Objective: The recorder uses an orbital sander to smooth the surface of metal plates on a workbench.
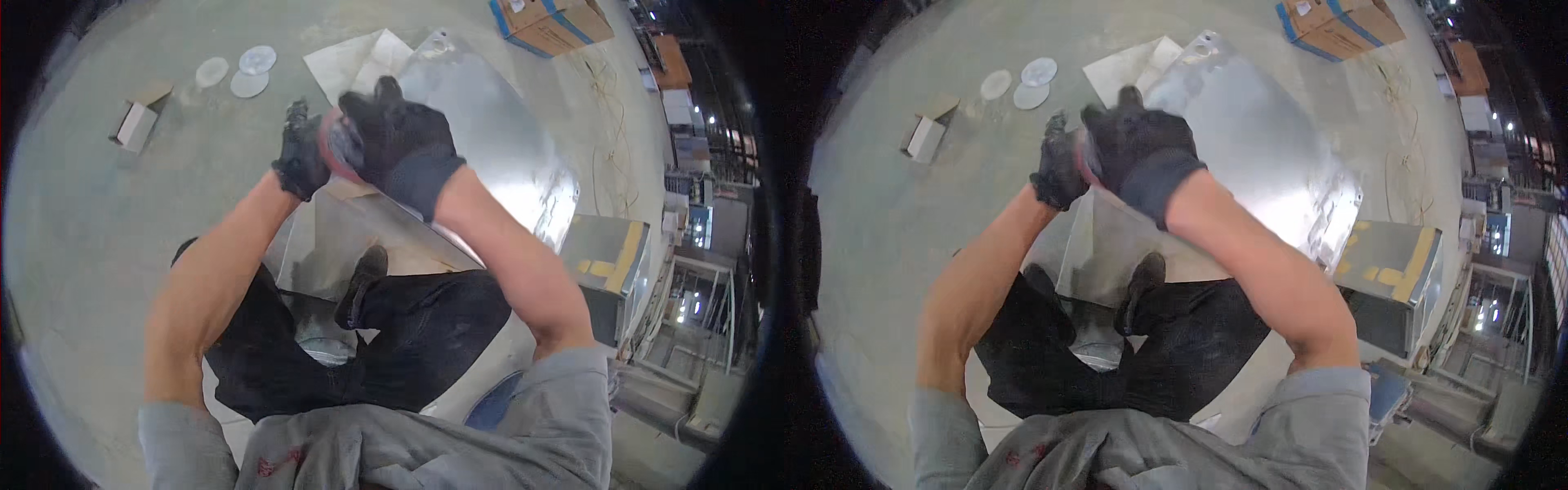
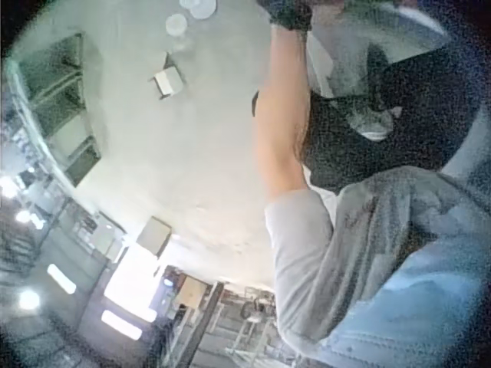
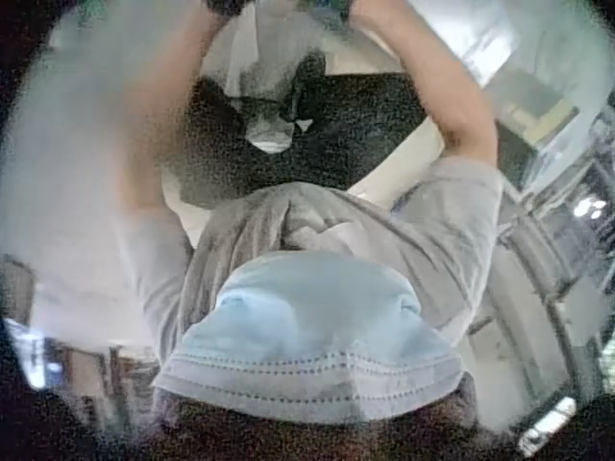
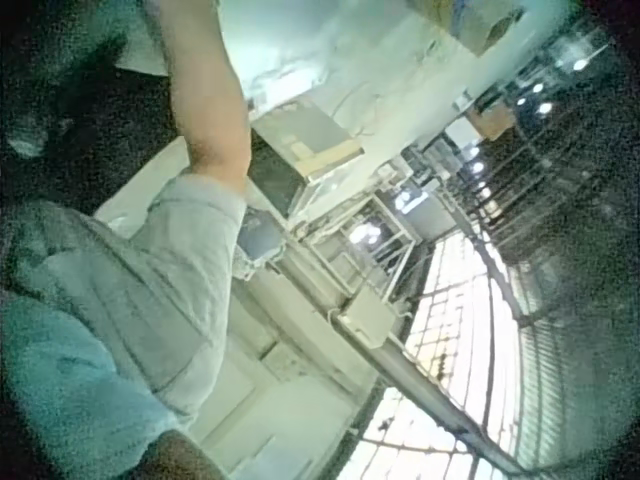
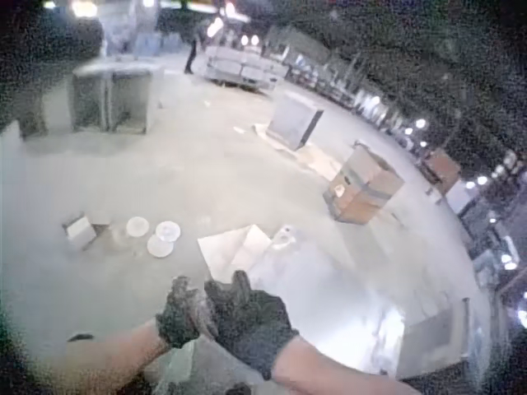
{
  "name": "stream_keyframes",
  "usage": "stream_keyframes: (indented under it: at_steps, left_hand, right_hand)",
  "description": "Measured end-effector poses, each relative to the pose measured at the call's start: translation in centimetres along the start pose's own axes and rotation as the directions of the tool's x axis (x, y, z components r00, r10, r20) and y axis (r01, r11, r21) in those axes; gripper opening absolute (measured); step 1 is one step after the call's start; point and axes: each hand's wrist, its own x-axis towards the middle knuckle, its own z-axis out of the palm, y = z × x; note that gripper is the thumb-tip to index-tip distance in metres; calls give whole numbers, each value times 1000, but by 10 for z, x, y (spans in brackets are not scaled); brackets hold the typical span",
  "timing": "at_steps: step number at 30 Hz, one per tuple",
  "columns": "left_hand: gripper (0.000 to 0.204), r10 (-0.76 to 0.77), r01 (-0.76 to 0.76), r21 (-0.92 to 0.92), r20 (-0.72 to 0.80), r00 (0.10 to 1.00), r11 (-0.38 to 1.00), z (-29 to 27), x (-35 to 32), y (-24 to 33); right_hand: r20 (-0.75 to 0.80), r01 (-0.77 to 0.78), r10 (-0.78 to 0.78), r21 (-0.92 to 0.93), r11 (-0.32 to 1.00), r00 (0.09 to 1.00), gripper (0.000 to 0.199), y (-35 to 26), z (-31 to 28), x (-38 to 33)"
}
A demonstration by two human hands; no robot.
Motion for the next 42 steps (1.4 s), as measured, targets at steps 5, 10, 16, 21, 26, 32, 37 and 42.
stream_keyframes:
  at_steps: [5, 10, 16, 21, 26, 32, 37, 42]
  left_hand:
    - [54, 15, -45, -651, -51, 999, 758, 44, -2, -29]
    - [55, -143, 77, -771, -19, 989, 632, 35, 3, 1]
    - [57, -160, 160, -262, 20, 987, 952, -9, 25, 41]
    - [69, -23, 31, -68, 120, 992, 997, -11, 35, 34]
    - [79, -75, 91, -98, 152, 986, 991, -3, 65, 34]
    - [81, -160, 170, -29, 211, 964, 985, 33, 158, 29]
    - [70, -32, 30, 29, 69, 997, 999, 76, 238, -30]
    - [72, -151, 175, -74, 258, 954, 982, 42, 270, 27]
  right_hand:
    - [-91, 26, -38, -123, 992, 995, 38, 73, 11, 87]
    - [119, -250, 251, -19, 968, 961, 51, 177, 14, 155]
    - [333, -424, 411, -35, 905, 849, 53, 335, 35, 100]
    - [283, -533, 540, -111, 839, 792, 53, 448, 62, -35]
    - [225, -599, 634, -207, 773, 740, 55, 493, 73, -191]
    - [117, -677, 681, -81, 732, 723, 56, 492, 70, -247]
    - [26, -700, 705, 151, 698, 708, 57, 449, 63, -244]
    - [117, -788, 784, 201, 582, 609, 53, 365, 45, -278]
